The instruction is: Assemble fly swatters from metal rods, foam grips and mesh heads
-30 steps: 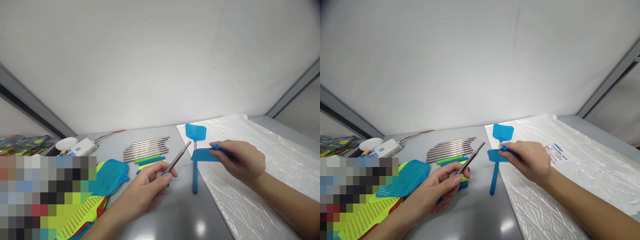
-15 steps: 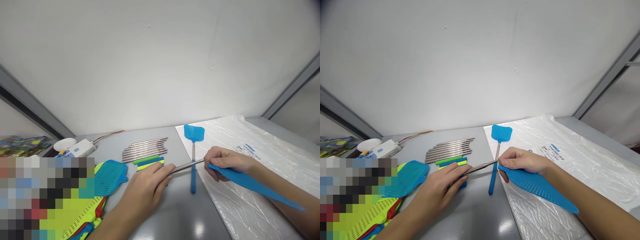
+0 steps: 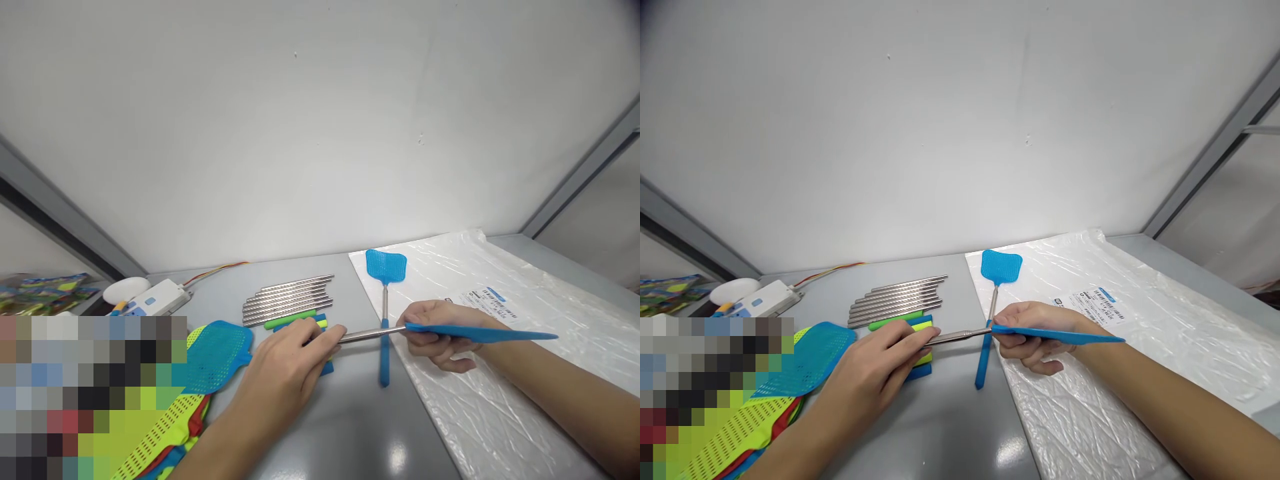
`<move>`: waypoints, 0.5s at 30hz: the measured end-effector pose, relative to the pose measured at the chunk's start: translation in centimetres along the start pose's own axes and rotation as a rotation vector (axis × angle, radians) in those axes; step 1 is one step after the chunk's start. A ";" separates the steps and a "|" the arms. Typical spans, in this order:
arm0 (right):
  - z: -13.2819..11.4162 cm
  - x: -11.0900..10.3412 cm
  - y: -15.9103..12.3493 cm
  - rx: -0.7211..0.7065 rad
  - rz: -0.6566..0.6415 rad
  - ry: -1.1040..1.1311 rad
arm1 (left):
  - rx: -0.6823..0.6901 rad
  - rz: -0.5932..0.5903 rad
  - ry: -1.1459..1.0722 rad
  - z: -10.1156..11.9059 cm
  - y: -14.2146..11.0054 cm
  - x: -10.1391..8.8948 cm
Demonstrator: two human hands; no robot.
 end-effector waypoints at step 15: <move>0.5 -0.2 0.8 -0.094 -0.097 0.043 | 0.038 0.071 0.104 0.0 0.2 -0.3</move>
Point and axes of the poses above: each hand's wrist, its own y-axis towards the middle knuckle, its own x-axis out of the palm, z = x × y, the point moved 5 cm from there along y, towards the middle knuckle, and after that the axes turned 15 degrees about y, right-handed, at the moved point
